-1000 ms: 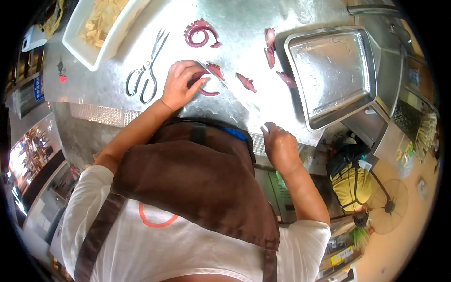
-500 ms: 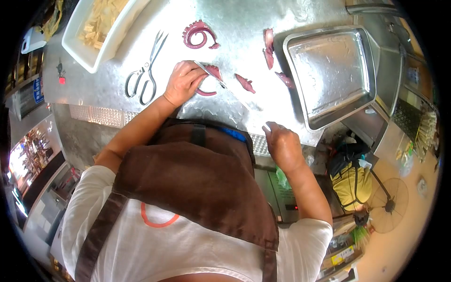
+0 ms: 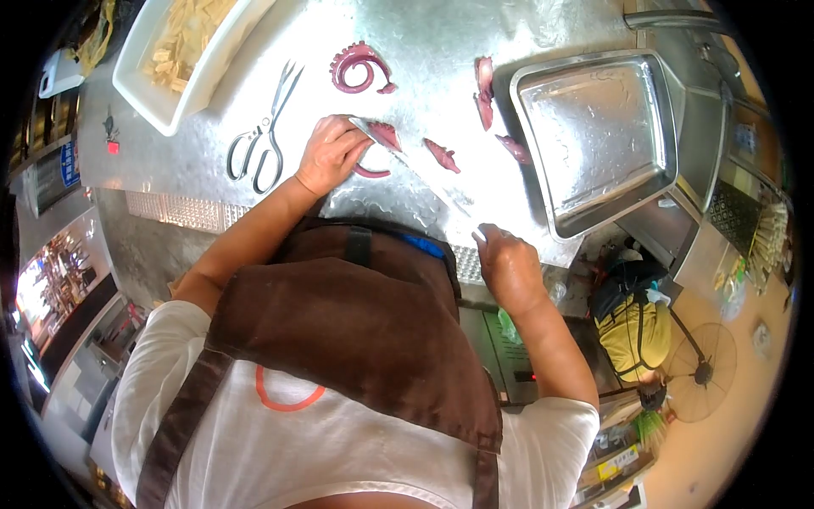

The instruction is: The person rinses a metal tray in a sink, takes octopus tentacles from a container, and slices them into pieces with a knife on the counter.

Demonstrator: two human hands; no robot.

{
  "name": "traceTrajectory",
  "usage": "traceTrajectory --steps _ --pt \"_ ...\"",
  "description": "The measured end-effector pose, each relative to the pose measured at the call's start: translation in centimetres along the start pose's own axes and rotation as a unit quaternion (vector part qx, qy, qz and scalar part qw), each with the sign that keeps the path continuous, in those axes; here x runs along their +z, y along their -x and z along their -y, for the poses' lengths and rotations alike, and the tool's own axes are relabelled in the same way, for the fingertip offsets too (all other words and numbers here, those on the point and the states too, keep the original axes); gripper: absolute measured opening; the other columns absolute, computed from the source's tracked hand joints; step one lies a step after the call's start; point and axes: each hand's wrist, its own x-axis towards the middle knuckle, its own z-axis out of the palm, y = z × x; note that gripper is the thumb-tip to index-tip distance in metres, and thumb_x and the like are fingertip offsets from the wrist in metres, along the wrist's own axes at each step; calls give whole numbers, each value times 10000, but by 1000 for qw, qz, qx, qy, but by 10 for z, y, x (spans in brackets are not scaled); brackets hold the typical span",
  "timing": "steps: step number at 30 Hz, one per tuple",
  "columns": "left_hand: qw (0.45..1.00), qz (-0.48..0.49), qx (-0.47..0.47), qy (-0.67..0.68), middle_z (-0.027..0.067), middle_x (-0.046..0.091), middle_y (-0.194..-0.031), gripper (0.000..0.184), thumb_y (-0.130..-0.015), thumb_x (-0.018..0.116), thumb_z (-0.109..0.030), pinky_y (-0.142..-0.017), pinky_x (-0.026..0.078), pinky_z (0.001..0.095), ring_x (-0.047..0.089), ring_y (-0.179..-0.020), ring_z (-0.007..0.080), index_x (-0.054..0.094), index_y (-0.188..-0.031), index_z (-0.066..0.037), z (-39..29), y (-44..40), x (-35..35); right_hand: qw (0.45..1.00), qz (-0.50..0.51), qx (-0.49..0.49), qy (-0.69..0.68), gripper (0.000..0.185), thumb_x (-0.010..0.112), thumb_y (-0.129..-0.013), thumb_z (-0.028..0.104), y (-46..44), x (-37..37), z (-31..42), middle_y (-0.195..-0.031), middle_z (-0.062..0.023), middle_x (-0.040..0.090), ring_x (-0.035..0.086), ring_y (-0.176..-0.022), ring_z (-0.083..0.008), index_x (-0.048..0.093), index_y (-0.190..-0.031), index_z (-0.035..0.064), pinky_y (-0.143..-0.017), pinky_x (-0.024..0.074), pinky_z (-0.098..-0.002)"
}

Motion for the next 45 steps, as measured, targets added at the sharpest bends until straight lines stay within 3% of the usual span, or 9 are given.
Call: traceTrajectory --steps 5,8,10,22,45 --pt "1000 -10 7 5 78 567 -841 149 -743 718 -59 -762 437 381 559 -843 270 657 -878 -41 0 -2 1 1000 6 3 1 98 601 -870 129 -1 -2 1 -699 -188 625 616 -640 -370 596 -921 46 -569 491 -445" --pt "1000 -14 11 8 80 573 -846 145 -744 716 -60 -760 437 380 560 -849 274 656 -874 -38 0 -2 0 1000 12 7 2 99 596 -872 130 -1 -1 1 -697 -191 624 616 -639 -371 595 -922 44 -573 491 -448" --pt "1000 9 -3 2 45 597 -952 171 -771 682 -56 -792 437 363 563 -907 234 669 -940 -78 0 -1 0 1000 13 10 3 100 594 -874 131 -1 -2 2 -697 -193 623 617 -639 -371 595 -921 43 -575 492 -449" --pt "1000 3 2 5 52 589 -950 157 -775 673 -58 -796 437 373 562 -910 246 660 -931 -71 2 -2 0 1000 -7 -2 -11 144 610 -836 84 5 2 -2 -747 -191 634 622 -674 -372 595 -971 35 -592 496 -449" --pt "999 27 10 27 65 600 -965 230 -730 650 13 -812 466 367 573 -935 253 664 -947 -62 4 0 -1 999 47 14 0 99 590 -836 66 -2 -1 1 -707 -201 622 623 -648 -380 554 -916 21 -569 502 -453"
